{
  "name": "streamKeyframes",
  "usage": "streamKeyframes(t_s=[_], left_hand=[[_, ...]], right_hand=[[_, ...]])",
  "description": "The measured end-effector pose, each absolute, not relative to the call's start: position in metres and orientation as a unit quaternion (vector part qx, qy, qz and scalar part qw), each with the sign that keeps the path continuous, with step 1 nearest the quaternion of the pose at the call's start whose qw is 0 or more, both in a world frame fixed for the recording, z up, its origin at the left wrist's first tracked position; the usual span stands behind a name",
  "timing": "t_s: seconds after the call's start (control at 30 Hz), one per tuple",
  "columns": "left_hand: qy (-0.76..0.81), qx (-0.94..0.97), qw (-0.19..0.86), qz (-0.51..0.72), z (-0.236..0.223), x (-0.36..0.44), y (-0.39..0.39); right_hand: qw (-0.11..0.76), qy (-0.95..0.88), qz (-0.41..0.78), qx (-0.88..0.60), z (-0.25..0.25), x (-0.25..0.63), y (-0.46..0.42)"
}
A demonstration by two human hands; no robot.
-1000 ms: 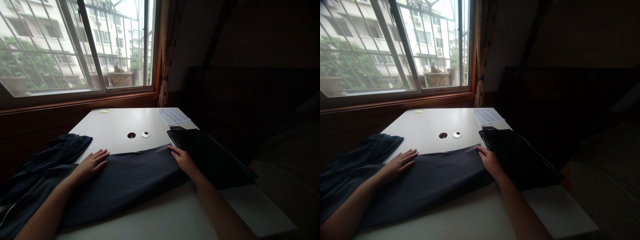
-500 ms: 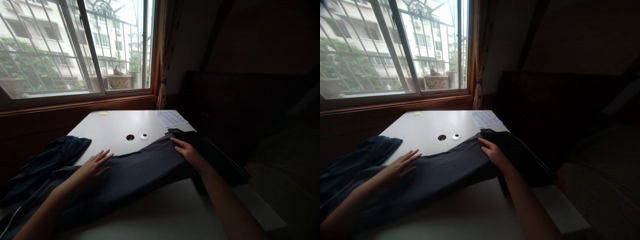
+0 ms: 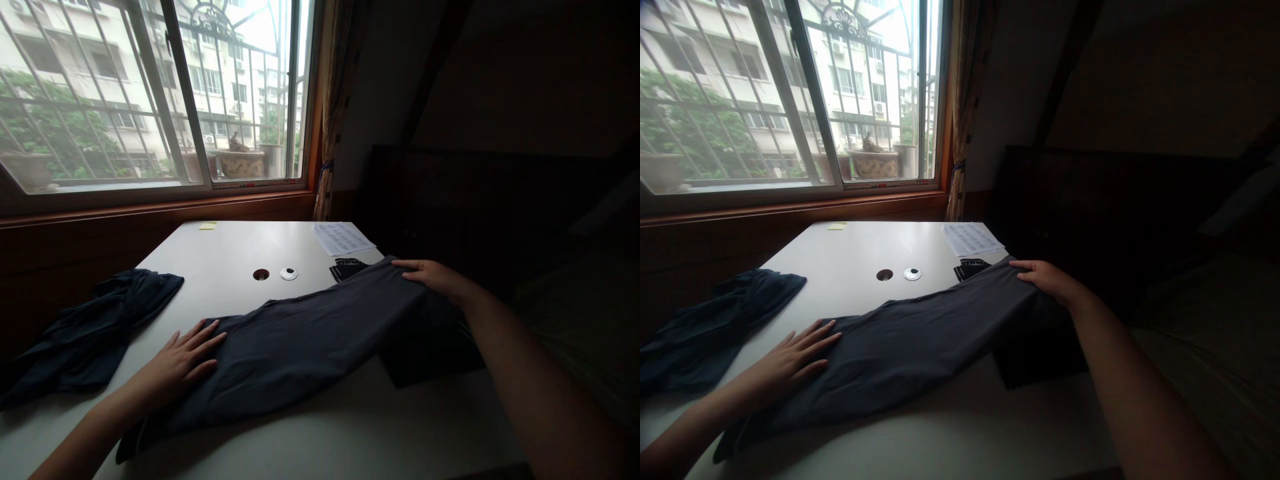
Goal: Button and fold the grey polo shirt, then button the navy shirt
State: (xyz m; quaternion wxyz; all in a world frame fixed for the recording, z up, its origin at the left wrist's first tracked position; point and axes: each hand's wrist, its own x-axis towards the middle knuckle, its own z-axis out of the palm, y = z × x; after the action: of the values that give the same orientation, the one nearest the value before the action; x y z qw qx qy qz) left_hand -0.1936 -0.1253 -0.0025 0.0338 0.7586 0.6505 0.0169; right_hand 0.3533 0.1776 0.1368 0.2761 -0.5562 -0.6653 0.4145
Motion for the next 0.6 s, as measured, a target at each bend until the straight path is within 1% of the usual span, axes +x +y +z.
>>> streamKeyframes(t_s=[0.23,0.47,0.6], left_hand=[[0.650,0.759,0.010,0.042,-0.005,-0.170,-0.109],[0.661,0.749,0.012,0.041,-0.006,-0.170,-0.099],[0.664,0.747,0.014,0.039,-0.006,-0.173,-0.098]], right_hand=[[0.238,-0.605,0.456,-0.608,0.126,0.375,0.202],[0.262,-0.593,0.476,-0.594,0.084,0.387,0.183],[0.242,-0.598,0.481,-0.594,0.070,0.402,0.172]])
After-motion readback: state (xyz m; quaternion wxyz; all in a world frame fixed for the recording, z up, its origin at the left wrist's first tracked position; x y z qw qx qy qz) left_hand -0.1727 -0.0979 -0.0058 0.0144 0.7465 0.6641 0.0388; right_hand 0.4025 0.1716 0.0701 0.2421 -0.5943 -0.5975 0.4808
